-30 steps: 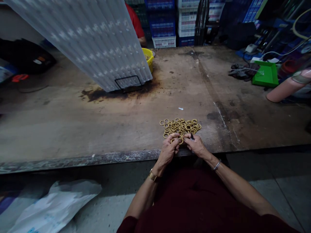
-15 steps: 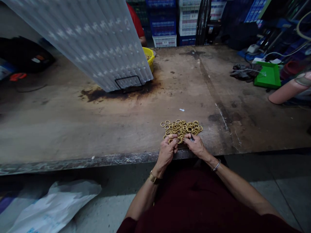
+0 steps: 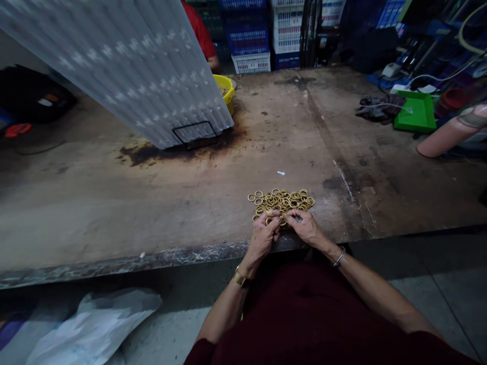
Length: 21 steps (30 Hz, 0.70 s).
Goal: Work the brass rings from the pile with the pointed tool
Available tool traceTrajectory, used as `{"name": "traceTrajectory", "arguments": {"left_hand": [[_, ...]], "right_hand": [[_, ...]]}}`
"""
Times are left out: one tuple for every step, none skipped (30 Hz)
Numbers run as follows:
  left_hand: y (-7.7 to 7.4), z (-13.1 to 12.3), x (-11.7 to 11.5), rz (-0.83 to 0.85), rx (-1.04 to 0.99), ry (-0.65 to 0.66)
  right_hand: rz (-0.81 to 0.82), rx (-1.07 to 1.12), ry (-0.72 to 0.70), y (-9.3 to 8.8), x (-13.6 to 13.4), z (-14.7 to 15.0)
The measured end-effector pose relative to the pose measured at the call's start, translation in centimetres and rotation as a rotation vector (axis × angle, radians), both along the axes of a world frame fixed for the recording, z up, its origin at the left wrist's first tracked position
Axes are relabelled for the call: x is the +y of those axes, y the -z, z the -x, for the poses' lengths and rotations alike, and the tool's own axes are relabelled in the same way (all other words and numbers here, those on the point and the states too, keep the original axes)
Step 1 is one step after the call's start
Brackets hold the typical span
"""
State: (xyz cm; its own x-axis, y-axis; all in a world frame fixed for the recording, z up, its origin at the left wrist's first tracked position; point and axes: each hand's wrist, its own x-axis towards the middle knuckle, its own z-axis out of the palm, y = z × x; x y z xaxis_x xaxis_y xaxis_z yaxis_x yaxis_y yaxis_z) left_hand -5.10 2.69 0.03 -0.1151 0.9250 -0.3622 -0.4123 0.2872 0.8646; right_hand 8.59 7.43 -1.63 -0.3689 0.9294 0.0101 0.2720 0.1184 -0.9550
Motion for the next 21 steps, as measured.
{"name": "traceTrajectory", "arguments": {"left_hand": [[0.0,-0.1,0.1,0.000,0.002,0.001],[0.1,-0.1,0.1,-0.001,0.004,0.001],[0.1,-0.2,0.1,-0.001,0.006,0.001],[0.2,-0.2,0.1,0.000,0.009,0.002],[0.2,-0.3,0.1,0.001,0.015,0.001],[0.3,-0.3,0.1,0.001,0.027,-0.002],[0.3,-0.4,0.1,0.000,0.045,-0.004],[0.3,-0.4,0.1,-0.003,0.067,-0.005],[0.3,-0.4,0.1,-0.007,0.088,-0.002],[0.3,-0.4,0.0,-0.010,0.106,0.001],[0.3,-0.4,0.0,-0.013,0.123,0.005],[0.2,-0.3,-0.1,-0.016,0.140,0.010],[0.2,-0.3,-0.1,-0.020,0.161,0.015],[0.1,-0.3,-0.1,-0.023,0.186,0.020],[0.1,-0.3,-0.2,-0.026,0.216,0.030],[0.0,-0.3,-0.2,-0.027,0.248,0.043],[0.0,-0.3,-0.2,-0.029,0.276,0.059],[-0.1,-0.3,-0.1,-0.034,0.297,0.074],[-0.1,-0.3,-0.1,-0.042,0.311,0.090],[-0.1,-0.3,-0.1,-0.053,0.318,0.104],[-0.1,-0.3,0.0,-0.067,0.320,0.116]], "right_hand": [[0.017,-0.001,0.005,0.0,0.0,-0.1],[0.033,0.001,0.013,0.1,0.1,-0.1],[0.045,0.001,0.022,0.1,0.1,-0.2],[0.054,0.000,0.034,0.0,0.1,-0.2],[0.059,-0.002,0.046,0.0,0.0,-0.2],[0.062,-0.006,0.055,0.0,0.0,-0.2],[0.064,-0.010,0.059,-0.1,0.0,-0.2],[0.064,-0.014,0.059,-0.1,0.0,-0.1],[0.062,-0.017,0.056,-0.1,-0.1,-0.1],[0.059,-0.020,0.055,-0.2,-0.1,0.0],[0.056,-0.025,0.058,-0.2,-0.1,0.0],[0.052,-0.029,0.063,-0.3,-0.1,0.1],[0.048,-0.032,0.070,-0.3,-0.2,0.1],[0.043,-0.033,0.078,-0.4,-0.2,0.1],[0.038,-0.033,0.085,-0.5,-0.2,0.2],[0.034,-0.033,0.089,-0.7,-0.2,0.2],[0.034,-0.032,0.089,-0.8,-0.2,0.2],[0.039,-0.030,0.089,-0.9,-0.2,0.2],[0.052,-0.028,0.088,-1.0,-0.2,0.2],[0.070,-0.022,0.086,-1.1,-0.2,0.1],[0.092,-0.015,0.080,-1.2,-0.3,0.1]]}}
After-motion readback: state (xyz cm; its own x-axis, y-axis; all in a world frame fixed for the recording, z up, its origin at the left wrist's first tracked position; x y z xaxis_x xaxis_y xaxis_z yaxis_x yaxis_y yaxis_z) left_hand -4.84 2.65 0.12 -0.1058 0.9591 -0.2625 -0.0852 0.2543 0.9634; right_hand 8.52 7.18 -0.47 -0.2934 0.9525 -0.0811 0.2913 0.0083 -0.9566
